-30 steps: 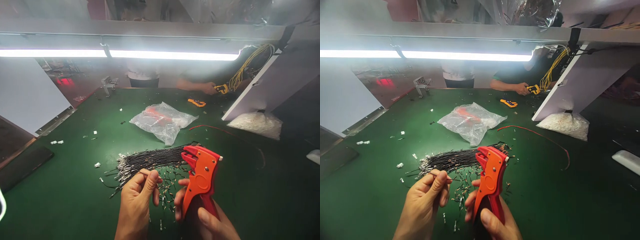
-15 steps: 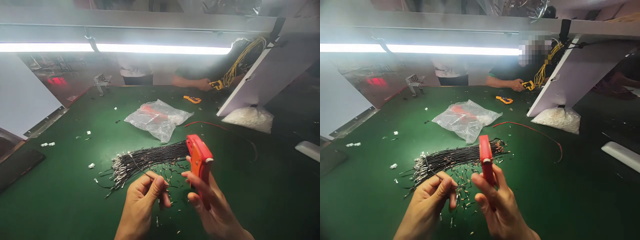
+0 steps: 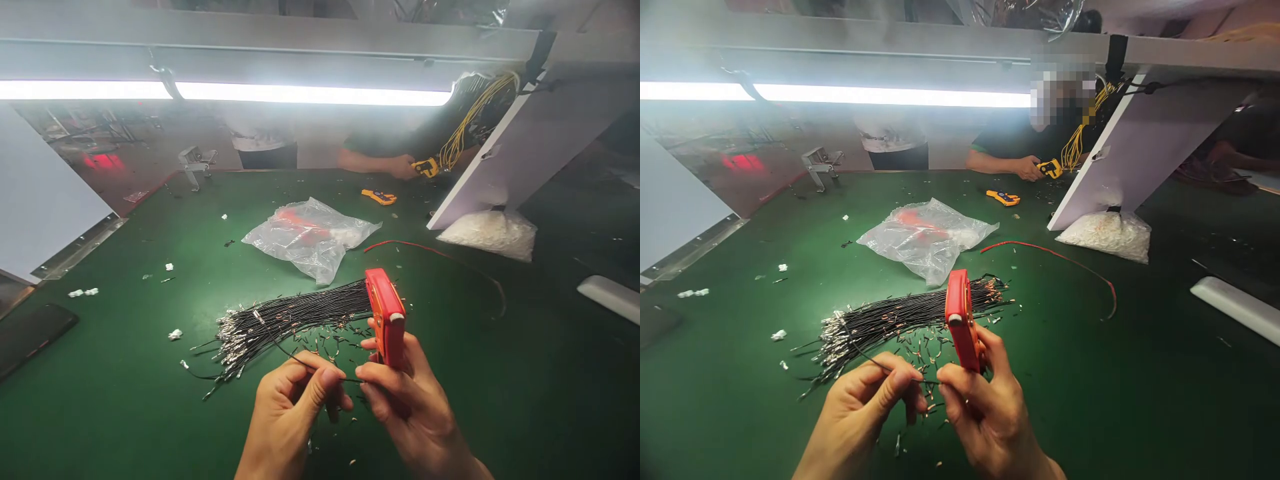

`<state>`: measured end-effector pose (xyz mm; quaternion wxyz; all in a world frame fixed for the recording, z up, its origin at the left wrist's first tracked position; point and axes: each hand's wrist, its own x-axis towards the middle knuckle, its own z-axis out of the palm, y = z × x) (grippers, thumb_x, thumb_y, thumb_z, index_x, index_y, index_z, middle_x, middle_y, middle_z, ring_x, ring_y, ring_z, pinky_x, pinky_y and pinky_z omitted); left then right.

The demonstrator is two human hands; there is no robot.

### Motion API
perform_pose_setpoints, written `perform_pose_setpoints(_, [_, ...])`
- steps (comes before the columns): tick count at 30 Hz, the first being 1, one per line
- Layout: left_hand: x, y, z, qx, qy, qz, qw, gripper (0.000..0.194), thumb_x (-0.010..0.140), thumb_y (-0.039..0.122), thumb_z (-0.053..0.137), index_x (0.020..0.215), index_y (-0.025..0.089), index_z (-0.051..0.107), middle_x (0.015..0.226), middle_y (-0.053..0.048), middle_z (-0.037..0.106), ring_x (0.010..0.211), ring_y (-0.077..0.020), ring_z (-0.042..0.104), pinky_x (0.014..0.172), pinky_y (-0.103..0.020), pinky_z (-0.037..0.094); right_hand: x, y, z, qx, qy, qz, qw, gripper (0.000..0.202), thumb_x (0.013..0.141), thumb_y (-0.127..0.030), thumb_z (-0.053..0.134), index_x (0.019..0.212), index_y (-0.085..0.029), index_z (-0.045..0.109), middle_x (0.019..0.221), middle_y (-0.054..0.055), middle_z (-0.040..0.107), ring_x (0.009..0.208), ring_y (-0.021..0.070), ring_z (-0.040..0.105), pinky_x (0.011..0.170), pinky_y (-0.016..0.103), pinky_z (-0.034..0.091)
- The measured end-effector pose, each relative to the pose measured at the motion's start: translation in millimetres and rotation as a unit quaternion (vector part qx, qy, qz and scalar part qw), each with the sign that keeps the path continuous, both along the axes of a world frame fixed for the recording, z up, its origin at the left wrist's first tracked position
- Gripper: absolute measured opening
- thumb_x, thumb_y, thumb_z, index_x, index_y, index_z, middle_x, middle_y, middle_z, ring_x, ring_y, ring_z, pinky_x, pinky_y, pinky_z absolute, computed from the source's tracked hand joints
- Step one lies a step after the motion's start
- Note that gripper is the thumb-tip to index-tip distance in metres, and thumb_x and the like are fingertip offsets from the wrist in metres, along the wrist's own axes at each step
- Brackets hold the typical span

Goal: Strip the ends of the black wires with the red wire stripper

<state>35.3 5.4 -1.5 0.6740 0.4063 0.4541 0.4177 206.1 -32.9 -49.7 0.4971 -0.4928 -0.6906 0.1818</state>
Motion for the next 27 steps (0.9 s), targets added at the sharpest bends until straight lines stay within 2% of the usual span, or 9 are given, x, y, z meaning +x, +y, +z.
perform_pose_setpoints(5, [-2,1,2.0,0.044,0.059,-0.022,0.997,0.029,0.079,0.046,0.078,0.065,0.020,0.081,0.062,-0.006,0.069,0.060,-0.0186,0.062,0.061,-0.028,0.047,-2,-2,1.2,-0.016,0.009,-0.010,1.000,0.032,0.096,-0.008,0.051,0.112,-0.032,0.063,0.136,0.004,0.038,0.114,0.0185,0.057,0.090,0.032,0.051])
perform_pose_setpoints(8, [-4,0,-5.1,0.138,0.104,-0.025,0.985,0.019,0.084,0.035,0.075,0.072,0.023,0.082,0.063,-0.005,0.069,0.060,-0.0179,0.061,0.061,-0.027,0.046,-2,-3,2.9,-0.026,-0.006,-0.017,0.999,0.025,0.094,-0.008,0.050,0.101,-0.029,0.063,0.126,0.005,0.040,0.112,0.0200,0.056,0.086,0.033,0.050])
perform_pose_setpoints(10, [-3,-3,-14.5,0.248,0.131,-0.020,0.960,0.013,0.088,0.026,0.070,0.083,0.024,0.081,0.065,-0.003,0.068,0.061,-0.0167,0.059,0.060,-0.027,0.044,-1,-3,2.9,-0.033,-0.026,-0.025,0.999,0.022,0.093,-0.008,0.049,0.092,-0.026,0.061,0.119,0.004,0.041,0.109,0.0215,0.058,0.081,0.034,0.051])
perform_pose_setpoints(12, [-2,-5,-25.3,0.370,0.157,-0.016,0.915,0.015,0.092,0.017,0.064,0.092,0.023,0.077,0.069,-0.002,0.067,0.063,-0.0160,0.055,0.059,-0.027,0.042,-1,-3,1.8,-0.044,-0.044,-0.038,0.997,0.021,0.092,-0.009,0.047,0.086,-0.024,0.060,0.118,0.004,0.041,0.103,0.0214,0.060,0.073,0.034,0.051])
perform_pose_setpoints(15, [2,-9,-36.6,0.487,0.201,-0.015,0.850,0.017,0.093,0.007,0.057,0.090,0.019,0.068,0.066,-0.001,0.061,0.062,-0.0148,0.047,0.058,-0.027,0.041,0,-3,-0.3,-0.054,-0.052,-0.047,0.996,0.020,0.091,-0.011,0.047,0.081,-0.023,0.059,0.118,0.004,0.042,0.097,0.0212,0.062,0.067,0.033,0.050])
perform_pose_setpoints(18, [4,-11,-34.7,0.519,0.226,-0.017,0.824,0.020,0.091,0.001,0.055,0.085,0.019,0.061,0.063,0.001,0.056,0.061,-0.0135,0.045,0.056,-0.025,0.043,2,-2,-1.1,-0.055,-0.051,-0.058,0.995,0.020,0.091,-0.013,0.046,0.079,-0.023,0.059,0.116,0.004,0.042,0.094,0.0206,0.063,0.066,0.033,0.050])
perform_pose_setpoints(22, [-8,-5,-13.5,0.523,0.244,-0.012,0.817,0.024,0.089,-0.002,0.056,0.079,0.019,0.057,0.063,0.002,0.057,0.062,-0.0121,0.051,0.058,-0.022,0.048,11,4,0.1,-0.068,-0.051,-0.094,0.992,0.019,0.094,-0.015,0.049,0.079,-0.024,0.058,0.115,0.004,0.044,0.100,0.0221,0.061,0.073,0.035,0.052])
perform_pose_setpoints(24, [-16,0,-3.5,0.535,0.269,-0.042,0.800,0.023,0.088,-0.003,0.059,0.083,0.019,0.059,0.067,0.002,0.063,0.065,-0.0114,0.055,0.062,-0.022,0.051,14,7,0.4,-0.055,-0.046,-0.112,0.991,0.016,0.095,-0.017,0.054,0.085,-0.026,0.061,0.112,0.003,0.046,0.098,0.0203,0.060,0.078,0.035,0.052])
perform_pose_setpoints(27, [-22,4,0.2,0.511,0.248,-0.019,0.823,0.019,0.092,0.002,0.057,0.090,0.019,0.064,0.070,0.002,0.063,0.066,-0.0114,0.057,0.059,-0.021,0.050,15,9,-1.6,-0.051,-0.042,-0.120,0.991,0.011,0.095,-0.020,0.061,0.093,-0.030,0.065,0.115,0.002,0.046,0.097,0.0187,0.060,0.082,0.035,0.052])
